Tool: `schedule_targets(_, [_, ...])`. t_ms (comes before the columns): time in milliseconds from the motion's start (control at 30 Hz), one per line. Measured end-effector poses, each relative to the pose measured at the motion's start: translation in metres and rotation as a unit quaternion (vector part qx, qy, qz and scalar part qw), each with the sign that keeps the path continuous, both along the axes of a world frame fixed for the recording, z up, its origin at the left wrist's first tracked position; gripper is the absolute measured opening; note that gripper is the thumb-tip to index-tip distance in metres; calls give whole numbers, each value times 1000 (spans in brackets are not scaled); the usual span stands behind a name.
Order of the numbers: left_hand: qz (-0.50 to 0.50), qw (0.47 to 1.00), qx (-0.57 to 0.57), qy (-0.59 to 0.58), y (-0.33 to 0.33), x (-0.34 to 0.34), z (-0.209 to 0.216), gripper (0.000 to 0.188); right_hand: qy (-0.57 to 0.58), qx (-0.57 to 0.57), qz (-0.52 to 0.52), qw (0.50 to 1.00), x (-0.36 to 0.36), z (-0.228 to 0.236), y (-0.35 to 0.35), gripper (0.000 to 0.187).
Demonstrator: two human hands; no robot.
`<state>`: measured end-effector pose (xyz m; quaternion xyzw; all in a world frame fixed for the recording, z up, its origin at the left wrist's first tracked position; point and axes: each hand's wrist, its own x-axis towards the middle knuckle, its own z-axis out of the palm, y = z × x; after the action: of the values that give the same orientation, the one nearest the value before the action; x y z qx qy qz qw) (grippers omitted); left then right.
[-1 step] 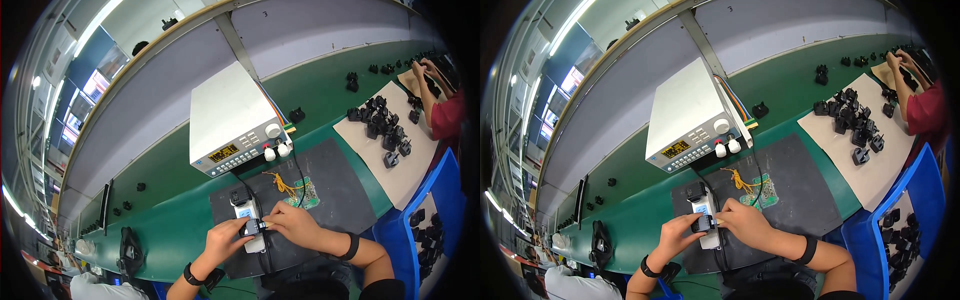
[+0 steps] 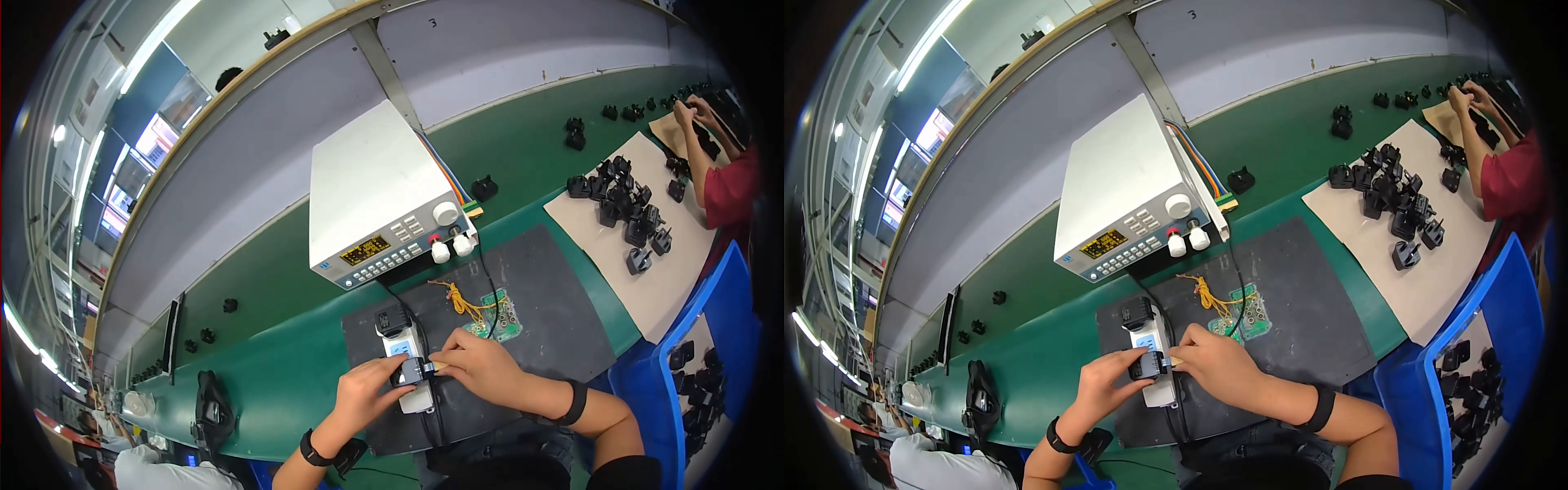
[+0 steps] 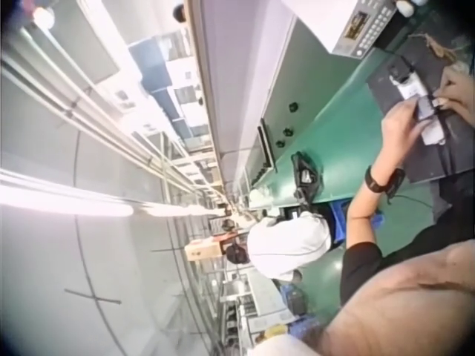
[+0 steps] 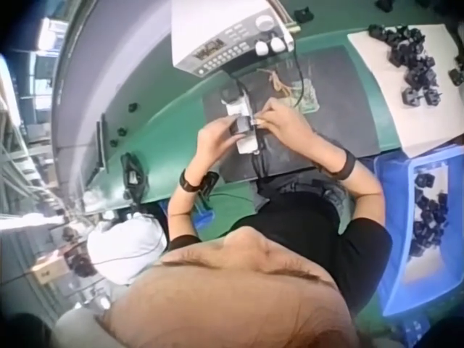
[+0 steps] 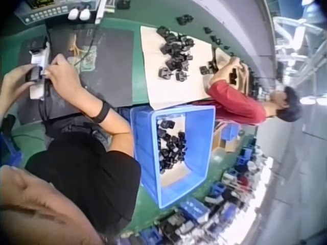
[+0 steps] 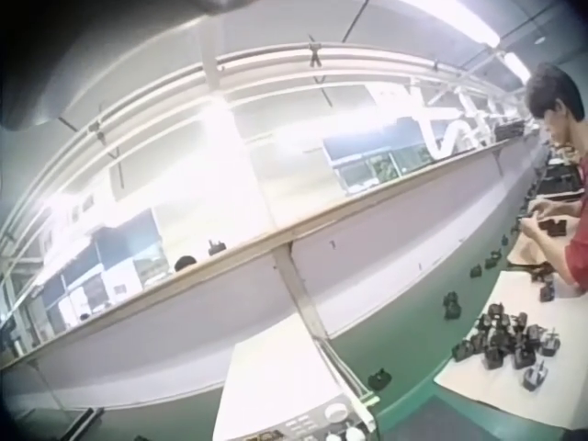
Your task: The person tests power adapters by plugging them into a power strip, connecting a cable, and removing them once the testing device displays a result. The person then places the tested adapters onto the table or into a blue bin.
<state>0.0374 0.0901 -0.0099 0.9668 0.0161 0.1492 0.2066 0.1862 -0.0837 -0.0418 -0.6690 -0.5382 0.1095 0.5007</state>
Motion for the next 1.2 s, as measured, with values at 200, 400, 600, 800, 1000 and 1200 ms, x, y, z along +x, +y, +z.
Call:
schedule_targets(200, [-3, 1000, 9, -23, 0, -4, -4, 46, 25, 7, -6, 1000, -5, -9, 3, 20])
schedule_targets(400, [-8, 1000, 16, -18, -2, -2, -2, 45, -71, -33, 24, 997, 2, -4, 11, 27])
schedule_targets(600, [-8, 997, 51, -60, 12, 9, 18, 59, -152, -65, 28, 986, 38, 24, 0, 31])
schedule_targets(800, [54, 985, 167, 5, 44, 51, 23, 57, -258, -300, -290, 871, 183, 26, 20, 45])
schedule_targets(1000, [47, 986, 147, 60, 53, 53, 23, 46, -243, -291, -265, 886, 274, -34, 109, 49])
schedule_targets(1200, [104, 990, 89, -35, 56, 20, 70, 49, -234, -285, -179, 912, 316, -45, 93, 43])
